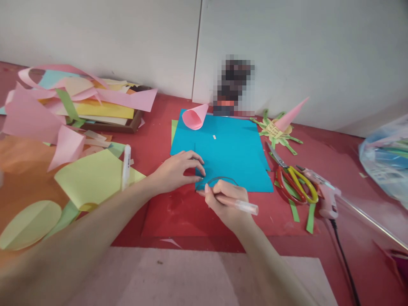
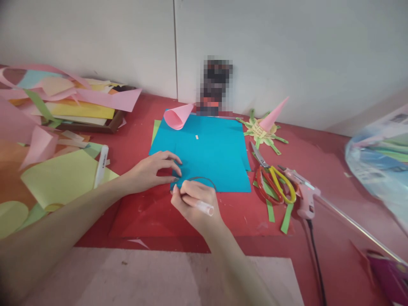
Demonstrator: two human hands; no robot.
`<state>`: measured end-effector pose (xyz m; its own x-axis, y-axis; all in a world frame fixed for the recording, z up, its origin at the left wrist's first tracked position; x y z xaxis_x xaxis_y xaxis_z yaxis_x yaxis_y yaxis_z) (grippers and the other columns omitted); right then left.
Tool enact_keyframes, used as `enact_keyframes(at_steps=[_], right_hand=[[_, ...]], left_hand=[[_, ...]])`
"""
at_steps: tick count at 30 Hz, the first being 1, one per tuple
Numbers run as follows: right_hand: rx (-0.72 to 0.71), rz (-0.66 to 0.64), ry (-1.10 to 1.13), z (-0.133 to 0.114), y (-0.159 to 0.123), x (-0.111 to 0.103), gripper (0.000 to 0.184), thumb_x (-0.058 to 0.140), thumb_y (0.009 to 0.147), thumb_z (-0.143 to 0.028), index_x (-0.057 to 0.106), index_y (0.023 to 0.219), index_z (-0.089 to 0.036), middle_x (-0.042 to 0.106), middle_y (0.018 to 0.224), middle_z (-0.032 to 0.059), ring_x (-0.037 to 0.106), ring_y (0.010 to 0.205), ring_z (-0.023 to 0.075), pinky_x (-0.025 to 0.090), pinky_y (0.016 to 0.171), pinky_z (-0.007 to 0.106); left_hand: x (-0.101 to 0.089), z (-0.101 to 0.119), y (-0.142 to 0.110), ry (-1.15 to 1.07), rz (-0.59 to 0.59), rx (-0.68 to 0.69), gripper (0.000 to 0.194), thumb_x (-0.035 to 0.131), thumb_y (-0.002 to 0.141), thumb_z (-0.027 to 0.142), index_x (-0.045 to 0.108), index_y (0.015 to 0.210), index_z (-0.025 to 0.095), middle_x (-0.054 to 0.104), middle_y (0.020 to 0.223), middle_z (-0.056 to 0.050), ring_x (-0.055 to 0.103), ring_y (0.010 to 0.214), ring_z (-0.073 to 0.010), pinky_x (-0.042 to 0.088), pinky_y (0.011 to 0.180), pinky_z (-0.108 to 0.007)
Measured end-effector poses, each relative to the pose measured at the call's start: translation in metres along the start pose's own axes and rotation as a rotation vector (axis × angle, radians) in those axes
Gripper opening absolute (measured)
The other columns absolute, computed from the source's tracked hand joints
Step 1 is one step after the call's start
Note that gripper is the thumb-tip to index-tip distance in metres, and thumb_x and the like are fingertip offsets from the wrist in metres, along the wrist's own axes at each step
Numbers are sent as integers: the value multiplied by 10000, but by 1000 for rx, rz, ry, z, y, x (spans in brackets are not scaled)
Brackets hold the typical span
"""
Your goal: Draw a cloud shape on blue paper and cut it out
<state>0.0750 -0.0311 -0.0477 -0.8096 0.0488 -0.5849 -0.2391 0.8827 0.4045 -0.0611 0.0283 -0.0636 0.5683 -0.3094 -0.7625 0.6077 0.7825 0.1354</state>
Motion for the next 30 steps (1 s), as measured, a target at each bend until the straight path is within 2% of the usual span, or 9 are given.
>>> enact_keyframes(at_steps=[4,8,11,17,23,26,28,30], right_hand=[[-61,103,10,-6,-3,-4,331,524,828,-186,376,533,-217,519,500,-22,523,477,107,411,471,232],[87,356,260,7,-6,-18,187,473,870,-213,495,684,-216,545,525,-28,560,500,120,480,560,272],[179,441,400,19,-5,-21,188,414,902,-261,555,792,-203,567,538,-29,584,518,135,503,588,303],[261,388,379,21,0,-18,261,416,909,-310,597,763,-190,614,617,3,617,583,144,496,566,280],[301,300,300,22,9,-28,285,500,869,-320,525,614,-197,587,537,-12,665,714,185,507,732,322],[305,310,236,31,13,-46,230,514,858,-340,544,679,-198,605,560,-4,666,777,201,507,758,338],[334,341,131,41,10,-61,198,520,848,-367,599,804,-192,661,714,33,659,789,200,516,729,340],[378,395,69,53,3,-76,249,491,858,-388,610,965,-197,672,833,56,652,792,196,518,729,357]], left_hand=[[0,0,0,11,6,2,148,562,806,359,651,874,264,548,1108,-13,509,1018,-188,383,899,-345],[1,-1,1,34,-2,1,153,560,810,357,654,880,258,550,1112,-20,508,1016,-188,385,885,-342],[1,-1,1,33,-2,10,133,567,809,337,653,875,260,549,1113,-17,509,1011,-180,383,882,-329],[2,-4,0,29,11,19,121,580,801,329,651,877,269,547,1114,-10,510,1008,-183,384,878,-327],[1,-3,1,17,16,4,138,587,795,333,643,895,256,557,1108,-20,514,1000,-191,401,863,-337],[1,-3,0,4,20,-1,143,589,790,334,640,897,252,557,1104,-21,517,999,-192,406,872,-344],[2,-3,0,-3,25,-1,151,586,791,342,638,899,250,553,1106,-22,518,999,-193,407,883,-350],[1,-3,-1,-9,30,7,157,581,794,346,636,904,248,550,1107,-22,513,1007,-195,404,893,-357]])
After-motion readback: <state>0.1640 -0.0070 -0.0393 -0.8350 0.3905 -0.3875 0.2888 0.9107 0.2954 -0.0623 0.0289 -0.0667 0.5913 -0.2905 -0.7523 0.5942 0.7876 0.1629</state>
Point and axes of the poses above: each hand's wrist, its own y-axis towards the middle knuckle, its own x-axis out of the palm, z = x × y, the point moved 5 cm from there along y, towards the middle knuckle
